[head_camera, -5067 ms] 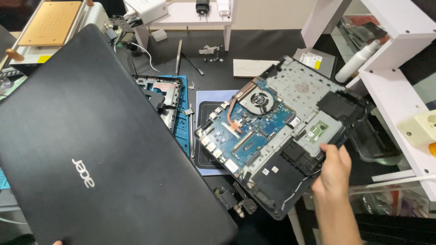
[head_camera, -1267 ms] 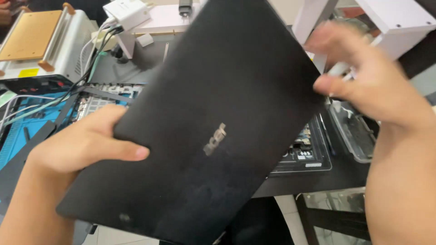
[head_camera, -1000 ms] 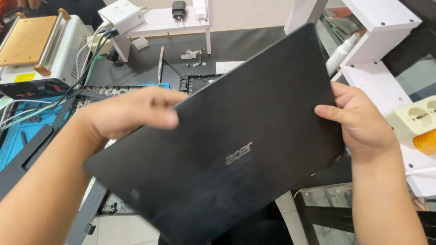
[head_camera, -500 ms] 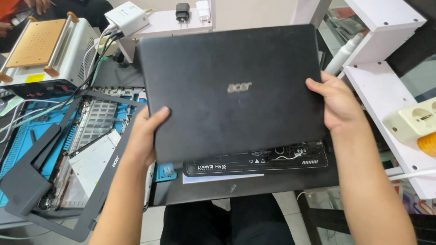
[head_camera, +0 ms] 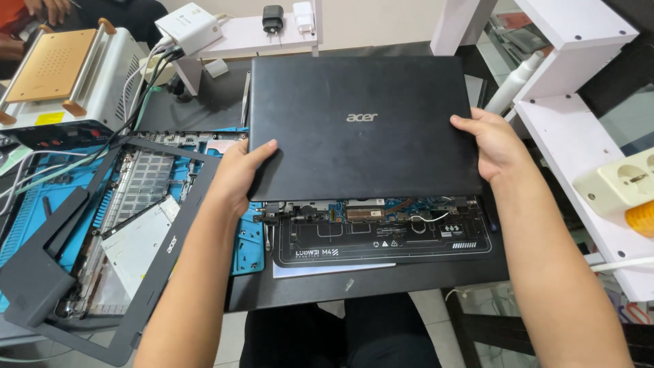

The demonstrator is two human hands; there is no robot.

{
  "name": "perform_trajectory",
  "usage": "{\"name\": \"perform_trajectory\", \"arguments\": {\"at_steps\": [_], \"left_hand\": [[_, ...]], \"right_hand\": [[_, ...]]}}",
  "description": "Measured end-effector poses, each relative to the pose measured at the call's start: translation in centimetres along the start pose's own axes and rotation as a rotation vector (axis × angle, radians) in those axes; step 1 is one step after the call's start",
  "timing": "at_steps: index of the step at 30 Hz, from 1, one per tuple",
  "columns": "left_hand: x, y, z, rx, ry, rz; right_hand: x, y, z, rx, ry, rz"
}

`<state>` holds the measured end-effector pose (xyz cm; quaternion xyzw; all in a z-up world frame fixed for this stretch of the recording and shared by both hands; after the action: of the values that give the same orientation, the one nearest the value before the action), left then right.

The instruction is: The person reassembles a disassembled Acer laptop on a repair bench. They align the bottom chassis with the exposed motherboard and fan, press the halves together, reposition the assembly, and use a screwdriver to drive screws along the edges while checking the fit.

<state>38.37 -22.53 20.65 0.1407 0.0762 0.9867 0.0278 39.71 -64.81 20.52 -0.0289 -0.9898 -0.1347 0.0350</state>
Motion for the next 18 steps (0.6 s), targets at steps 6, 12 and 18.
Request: {"name": "perform_trajectory", "arguments": {"at_steps": [6, 12, 18], "left_hand": [[-1.1, -0.6, -2.6, -0.011, -0.012, 0.067], [3.2, 0.2, -1.5, 0.160, 0.049, 0.062], [11.4, 0.7, -1.0, 0.361, 0.116, 0.202]], "right_hand": [[-0.6, -0.8, 2.4, 0.002, 0.014, 0.017], [1.9, 0.5, -1.8, 0.285, -0.066, 0.038], [13.6, 0.5, -8.1, 0.368, -0.690, 0.414]]}}
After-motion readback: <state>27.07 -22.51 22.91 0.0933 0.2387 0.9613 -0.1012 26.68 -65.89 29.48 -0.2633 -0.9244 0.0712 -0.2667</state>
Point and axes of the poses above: each hand's wrist, its own x-axis away from the middle knuckle, its own y-axis out of the palm, z = x × y, the point moved 9 cm from there along -x, towards the middle knuckle, and after that the axes turned 5 degrees about -y, right-handed, at the moved point
